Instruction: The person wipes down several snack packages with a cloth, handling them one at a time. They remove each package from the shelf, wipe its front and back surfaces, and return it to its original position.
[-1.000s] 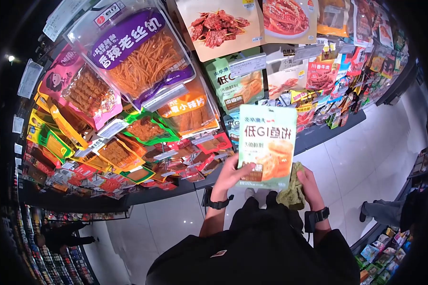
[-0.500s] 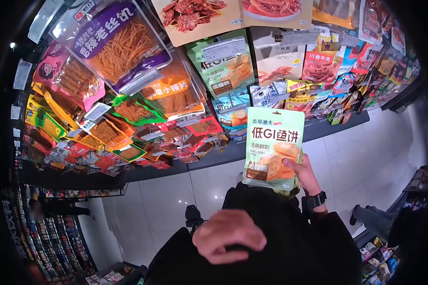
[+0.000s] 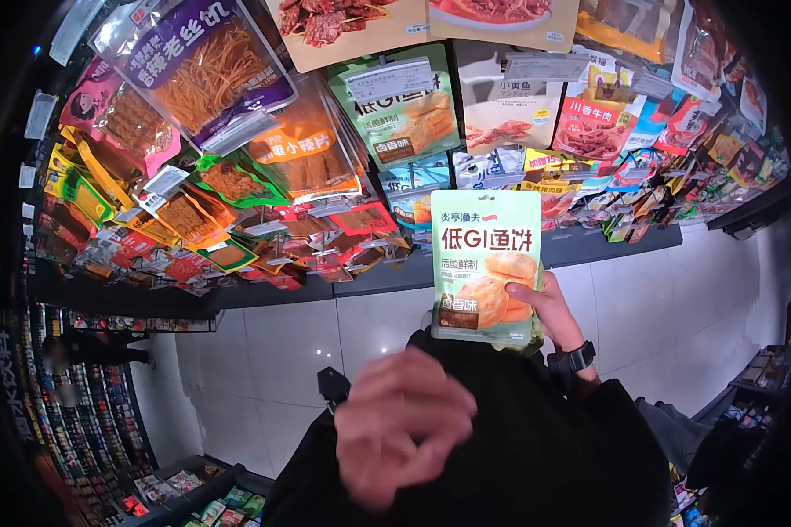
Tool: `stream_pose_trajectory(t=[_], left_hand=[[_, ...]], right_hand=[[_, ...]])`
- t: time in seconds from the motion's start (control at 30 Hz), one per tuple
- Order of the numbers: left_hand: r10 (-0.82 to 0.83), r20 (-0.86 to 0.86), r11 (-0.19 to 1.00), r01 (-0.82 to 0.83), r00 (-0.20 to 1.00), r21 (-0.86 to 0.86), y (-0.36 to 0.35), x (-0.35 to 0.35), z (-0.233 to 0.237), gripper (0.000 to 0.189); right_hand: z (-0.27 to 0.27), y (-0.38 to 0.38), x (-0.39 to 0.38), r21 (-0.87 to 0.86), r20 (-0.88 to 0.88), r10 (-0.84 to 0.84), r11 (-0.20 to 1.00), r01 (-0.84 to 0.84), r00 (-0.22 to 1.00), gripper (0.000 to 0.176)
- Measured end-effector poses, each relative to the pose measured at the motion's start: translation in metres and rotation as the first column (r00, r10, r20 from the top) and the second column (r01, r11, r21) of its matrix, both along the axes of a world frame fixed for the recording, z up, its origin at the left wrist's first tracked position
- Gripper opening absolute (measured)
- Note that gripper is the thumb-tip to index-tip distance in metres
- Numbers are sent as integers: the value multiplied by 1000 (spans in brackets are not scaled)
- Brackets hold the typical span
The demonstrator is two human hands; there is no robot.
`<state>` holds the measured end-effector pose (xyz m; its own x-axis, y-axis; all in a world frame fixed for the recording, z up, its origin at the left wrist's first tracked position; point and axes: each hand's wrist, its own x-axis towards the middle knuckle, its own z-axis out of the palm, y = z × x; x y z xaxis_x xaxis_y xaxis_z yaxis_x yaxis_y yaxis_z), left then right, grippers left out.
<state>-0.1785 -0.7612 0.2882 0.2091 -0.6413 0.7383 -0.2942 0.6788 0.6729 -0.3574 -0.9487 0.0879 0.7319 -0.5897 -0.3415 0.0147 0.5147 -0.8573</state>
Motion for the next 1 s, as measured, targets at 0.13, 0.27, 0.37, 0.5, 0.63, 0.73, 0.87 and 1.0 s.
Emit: stream_pose_trajectory(t=[0.13,0.27,0.37,0.5,0.63,0.73,0.87,1.0], left_hand=[[456,-139,761,-304,879,574,-42,31,-116,76],[82,-873,717,580,481,386,-45,36,-233,69],[133,-946,643,700,297,310,-48,30,-261,61],[216,-973,684,724,-83,90,-51,36,-279,58],[197,-976,687,723,-88,74,-51,33,-284,56],[76,-951,717,679,-299,-156,-54,29,-275,60],[-284,-807,572,584,-517,-575,-52,31,-278,82],[313,-945,824,468,97,321,-60,13,-260,84]], right_hand=[[2,-7,-1,43,73,-12,999,9,997,51],[-6,-9,5,89,52,69,993,-74,996,53],[-7,-11,15,-14,-38,62,998,-63,997,54],[-30,-36,4,-210,58,-270,938,276,961,52],[10,-27,27,-566,131,-272,769,297,953,60],[14,-5,52,-837,-35,-205,541,84,978,54],[17,2,73,-835,-276,95,468,-288,956,54],[29,10,82,-893,-392,197,151,-423,898,52]])
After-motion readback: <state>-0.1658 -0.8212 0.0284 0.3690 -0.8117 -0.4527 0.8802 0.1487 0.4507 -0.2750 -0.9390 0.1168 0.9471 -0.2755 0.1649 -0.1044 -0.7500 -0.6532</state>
